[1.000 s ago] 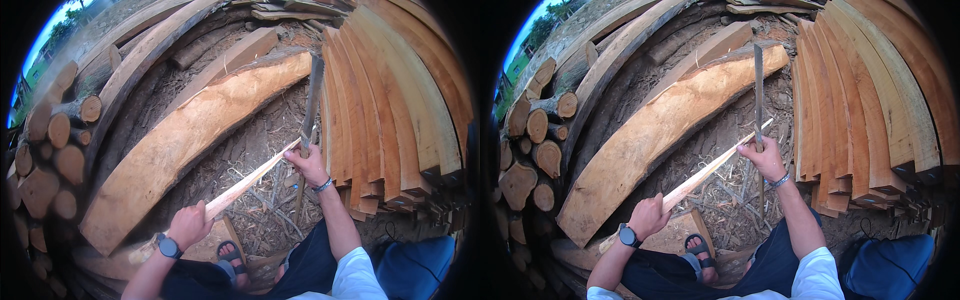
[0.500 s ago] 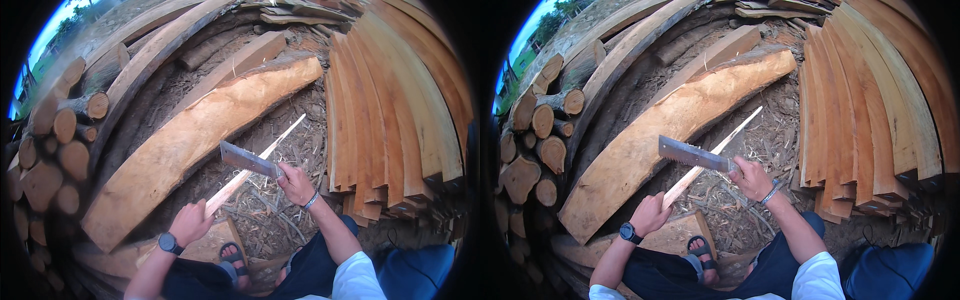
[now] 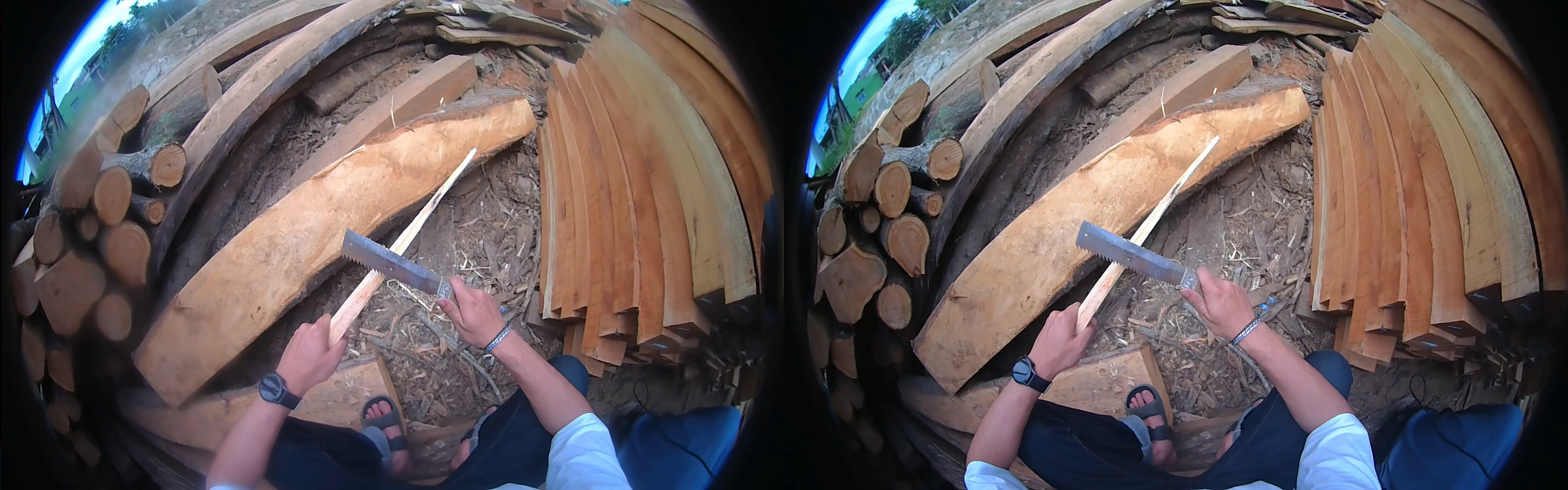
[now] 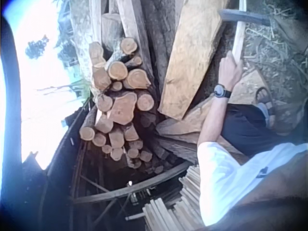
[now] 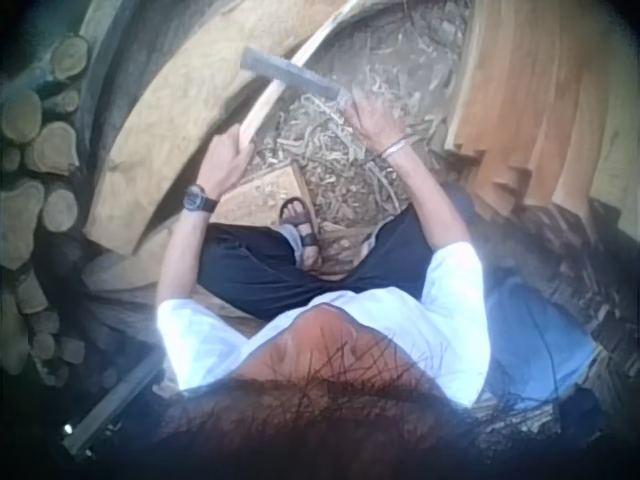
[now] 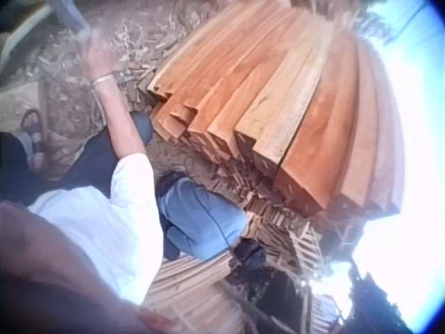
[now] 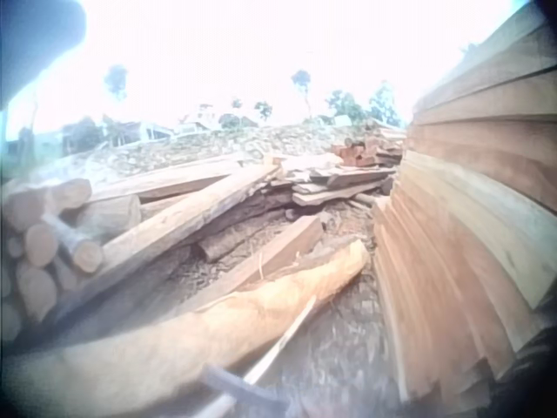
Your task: The person shapes a thin wooden strip by shaving it with a small saw while sitting among piles of logs and lumber.
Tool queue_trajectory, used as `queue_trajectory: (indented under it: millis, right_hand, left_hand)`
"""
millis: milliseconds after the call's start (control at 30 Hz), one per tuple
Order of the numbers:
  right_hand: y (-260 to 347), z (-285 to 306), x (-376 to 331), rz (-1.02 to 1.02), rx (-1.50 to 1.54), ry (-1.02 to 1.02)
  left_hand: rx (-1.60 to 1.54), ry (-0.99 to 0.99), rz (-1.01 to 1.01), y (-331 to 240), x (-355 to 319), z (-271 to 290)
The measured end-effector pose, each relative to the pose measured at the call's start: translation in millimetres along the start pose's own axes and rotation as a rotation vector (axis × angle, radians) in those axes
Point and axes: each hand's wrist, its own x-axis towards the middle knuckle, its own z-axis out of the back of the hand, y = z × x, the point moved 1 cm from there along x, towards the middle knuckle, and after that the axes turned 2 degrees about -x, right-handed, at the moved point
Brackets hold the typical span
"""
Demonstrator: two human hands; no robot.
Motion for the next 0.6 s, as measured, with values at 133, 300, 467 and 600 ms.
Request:
queue_trajectory:
  millis: [133, 300, 467, 600]
  right_hand:
    - [-15, 23, 19, -0.033, -0.184, -0.094]
    - [-6, 13, 11, -0.047, -0.127, -0.036]
    - [-30, 27, 26, -0.168, -0.135, -0.119]
    - [-7, 8, 10, -0.062, -0.164, -0.046]
  left_hand:
    - [0.019, -0.013, 0.019, 1, 0, 1]
    - [0.014, -0.002, 0.009, 7, 1, -1]
    - [-0.025, 0.037, 0.038, 3, 3, 4]
    - [-0.024, 0.084, 0.023, 14, 3, 0]
